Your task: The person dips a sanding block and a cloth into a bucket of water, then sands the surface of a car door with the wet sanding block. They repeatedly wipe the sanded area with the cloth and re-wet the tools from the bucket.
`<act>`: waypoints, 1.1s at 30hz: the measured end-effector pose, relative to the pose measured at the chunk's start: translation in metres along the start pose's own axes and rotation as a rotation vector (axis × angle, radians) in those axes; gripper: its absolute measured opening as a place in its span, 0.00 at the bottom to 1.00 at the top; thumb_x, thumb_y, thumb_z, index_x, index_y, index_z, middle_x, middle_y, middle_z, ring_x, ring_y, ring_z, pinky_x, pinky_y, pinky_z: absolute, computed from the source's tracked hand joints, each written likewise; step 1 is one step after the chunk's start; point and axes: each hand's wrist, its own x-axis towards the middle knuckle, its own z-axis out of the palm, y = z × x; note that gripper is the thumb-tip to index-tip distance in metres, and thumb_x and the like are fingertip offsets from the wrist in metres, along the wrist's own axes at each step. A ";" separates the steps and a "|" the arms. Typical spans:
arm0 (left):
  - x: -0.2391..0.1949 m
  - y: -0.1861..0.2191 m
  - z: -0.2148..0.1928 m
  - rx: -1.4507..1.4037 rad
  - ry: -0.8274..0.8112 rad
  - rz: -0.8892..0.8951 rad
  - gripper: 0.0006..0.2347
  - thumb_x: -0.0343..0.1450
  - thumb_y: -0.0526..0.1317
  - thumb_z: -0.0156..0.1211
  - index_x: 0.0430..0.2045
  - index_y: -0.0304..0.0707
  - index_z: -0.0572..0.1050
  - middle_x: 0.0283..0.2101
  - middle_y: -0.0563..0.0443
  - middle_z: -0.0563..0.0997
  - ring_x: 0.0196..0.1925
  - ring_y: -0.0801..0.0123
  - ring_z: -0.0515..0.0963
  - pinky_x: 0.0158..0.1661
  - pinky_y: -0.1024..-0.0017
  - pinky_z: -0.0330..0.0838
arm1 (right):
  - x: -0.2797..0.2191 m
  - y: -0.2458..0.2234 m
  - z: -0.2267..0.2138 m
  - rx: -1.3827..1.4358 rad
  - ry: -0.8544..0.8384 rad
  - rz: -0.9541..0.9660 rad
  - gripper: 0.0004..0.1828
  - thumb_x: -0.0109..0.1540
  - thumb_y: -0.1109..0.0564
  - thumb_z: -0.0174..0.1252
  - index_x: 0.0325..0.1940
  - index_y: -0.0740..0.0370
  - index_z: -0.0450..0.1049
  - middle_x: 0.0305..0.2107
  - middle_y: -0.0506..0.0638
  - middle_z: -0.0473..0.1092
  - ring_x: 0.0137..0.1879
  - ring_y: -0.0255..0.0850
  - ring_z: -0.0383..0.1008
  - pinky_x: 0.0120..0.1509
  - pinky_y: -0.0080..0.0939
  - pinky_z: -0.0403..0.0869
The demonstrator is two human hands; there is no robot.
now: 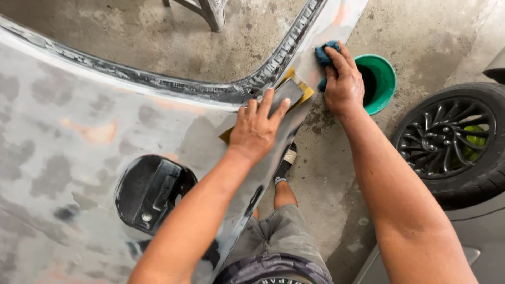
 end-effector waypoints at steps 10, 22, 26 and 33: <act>-0.097 -0.031 -0.041 -0.012 -0.056 0.047 0.23 0.68 0.36 0.55 0.61 0.51 0.73 0.66 0.36 0.69 0.49 0.50 0.73 0.45 0.56 0.70 | -0.002 0.004 0.002 -0.015 0.003 0.034 0.21 0.68 0.59 0.57 0.65 0.51 0.74 0.69 0.53 0.61 0.68 0.58 0.67 0.67 0.51 0.69; -0.096 -0.045 -0.051 -0.031 -0.038 0.094 0.24 0.71 0.33 0.54 0.65 0.49 0.71 0.69 0.36 0.66 0.50 0.52 0.72 0.50 0.55 0.70 | -0.003 -0.003 0.004 0.028 -0.010 0.043 0.19 0.70 0.59 0.56 0.66 0.51 0.74 0.71 0.51 0.62 0.70 0.54 0.68 0.69 0.48 0.70; -0.108 -0.049 -0.054 -0.033 -0.060 0.055 0.22 0.70 0.36 0.57 0.61 0.49 0.73 0.67 0.36 0.69 0.47 0.50 0.72 0.46 0.56 0.70 | -0.001 0.002 0.005 0.031 0.019 0.024 0.19 0.71 0.60 0.55 0.67 0.51 0.74 0.71 0.51 0.62 0.71 0.55 0.67 0.70 0.49 0.70; -0.001 -0.008 -0.014 -0.025 0.042 0.104 0.24 0.69 0.33 0.53 0.63 0.51 0.71 0.68 0.37 0.68 0.50 0.52 0.73 0.50 0.56 0.70 | 0.000 -0.003 0.004 0.038 0.026 -0.028 0.19 0.71 0.60 0.56 0.67 0.51 0.73 0.71 0.51 0.62 0.71 0.55 0.69 0.71 0.48 0.70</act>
